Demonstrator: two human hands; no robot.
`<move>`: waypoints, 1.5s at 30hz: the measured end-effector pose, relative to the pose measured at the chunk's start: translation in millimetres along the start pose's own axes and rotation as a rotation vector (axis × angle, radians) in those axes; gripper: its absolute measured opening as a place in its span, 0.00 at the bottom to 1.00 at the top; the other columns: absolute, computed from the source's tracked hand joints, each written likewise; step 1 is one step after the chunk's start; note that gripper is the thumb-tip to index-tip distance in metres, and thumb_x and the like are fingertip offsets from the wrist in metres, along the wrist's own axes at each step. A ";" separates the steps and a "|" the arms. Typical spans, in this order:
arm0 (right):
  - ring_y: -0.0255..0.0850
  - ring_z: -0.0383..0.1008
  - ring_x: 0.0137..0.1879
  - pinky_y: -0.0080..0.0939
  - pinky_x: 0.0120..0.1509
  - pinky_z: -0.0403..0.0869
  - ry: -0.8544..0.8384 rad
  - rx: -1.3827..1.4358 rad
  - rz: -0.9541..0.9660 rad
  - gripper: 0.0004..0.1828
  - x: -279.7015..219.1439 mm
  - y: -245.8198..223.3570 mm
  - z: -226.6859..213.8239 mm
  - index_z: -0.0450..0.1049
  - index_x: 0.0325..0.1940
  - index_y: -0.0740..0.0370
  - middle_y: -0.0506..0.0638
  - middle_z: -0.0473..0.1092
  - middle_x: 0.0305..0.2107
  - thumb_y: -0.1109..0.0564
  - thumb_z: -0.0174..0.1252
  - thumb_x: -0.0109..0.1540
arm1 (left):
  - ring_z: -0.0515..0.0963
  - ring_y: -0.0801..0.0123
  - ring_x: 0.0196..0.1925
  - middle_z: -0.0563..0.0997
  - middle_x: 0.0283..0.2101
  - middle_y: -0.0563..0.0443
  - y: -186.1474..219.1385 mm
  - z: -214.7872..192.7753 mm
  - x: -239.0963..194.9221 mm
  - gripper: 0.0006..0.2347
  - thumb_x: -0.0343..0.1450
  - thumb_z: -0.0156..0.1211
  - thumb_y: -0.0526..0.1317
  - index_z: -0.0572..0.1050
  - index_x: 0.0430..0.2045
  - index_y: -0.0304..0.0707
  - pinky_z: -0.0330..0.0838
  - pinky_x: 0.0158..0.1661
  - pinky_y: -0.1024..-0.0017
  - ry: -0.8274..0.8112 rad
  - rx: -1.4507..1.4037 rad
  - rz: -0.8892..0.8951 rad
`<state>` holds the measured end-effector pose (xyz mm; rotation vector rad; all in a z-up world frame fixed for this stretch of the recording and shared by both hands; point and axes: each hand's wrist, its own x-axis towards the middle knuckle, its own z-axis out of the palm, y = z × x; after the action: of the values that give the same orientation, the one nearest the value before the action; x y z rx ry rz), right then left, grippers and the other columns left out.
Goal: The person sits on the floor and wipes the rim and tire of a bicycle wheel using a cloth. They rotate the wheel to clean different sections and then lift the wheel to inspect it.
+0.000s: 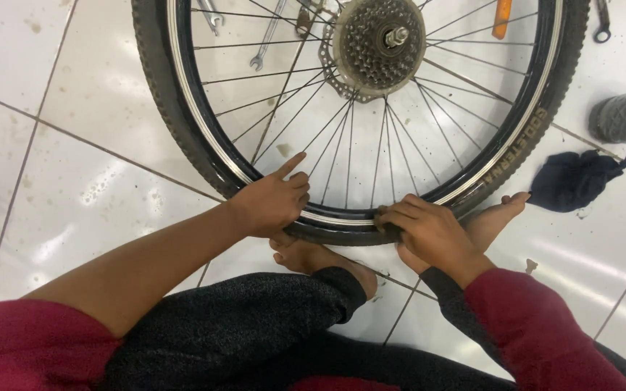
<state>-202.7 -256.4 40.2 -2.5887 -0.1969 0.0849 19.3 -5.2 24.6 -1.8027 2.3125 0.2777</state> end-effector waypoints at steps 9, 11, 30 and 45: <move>0.46 0.76 0.46 0.40 0.44 0.79 0.124 0.173 -0.035 0.24 31.5 -25.8 46.4 0.79 0.46 0.56 0.49 0.77 0.36 0.75 0.64 0.49 | 0.73 0.59 0.55 0.81 0.44 0.45 19.9 2.0 10.4 0.32 0.64 0.63 0.65 0.78 0.47 0.34 0.41 0.73 0.34 -0.041 -0.075 -0.113; 0.48 0.76 0.47 0.43 0.45 0.78 0.054 0.206 -0.015 0.21 30.7 -27.1 13.8 0.79 0.44 0.58 0.52 0.77 0.37 0.76 0.60 0.52 | 0.72 0.57 0.58 0.79 0.48 0.44 10.8 1.8 5.2 0.31 0.64 0.64 0.64 0.78 0.48 0.36 0.43 0.73 0.38 -0.032 -0.157 -0.080; 0.41 0.72 0.47 0.42 0.42 0.74 -0.045 0.185 -0.058 0.29 20.6 10.6 12.9 0.79 0.48 0.56 0.44 0.77 0.44 0.79 0.49 0.52 | 0.79 0.66 0.52 0.78 0.50 0.48 -127.4 -57.8 -113.0 0.21 0.73 0.59 0.30 0.69 0.62 0.39 0.80 0.59 0.71 0.465 -1.331 -1.282; 0.40 0.68 0.51 0.38 0.51 0.72 0.305 0.376 0.072 0.26 135.6 -107.2 86.6 0.75 0.48 0.51 0.40 0.75 0.47 0.75 0.54 0.53 | 0.80 0.61 0.53 0.77 0.53 0.43 -128.4 -52.2 -115.3 0.29 0.70 0.65 0.33 0.59 0.65 0.35 0.83 0.53 0.66 0.468 -1.363 -1.369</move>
<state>-90.7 -100.2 19.2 -2.1976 0.0239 -0.2262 169.4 57.6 102.2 -3.6994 0.1728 1.3941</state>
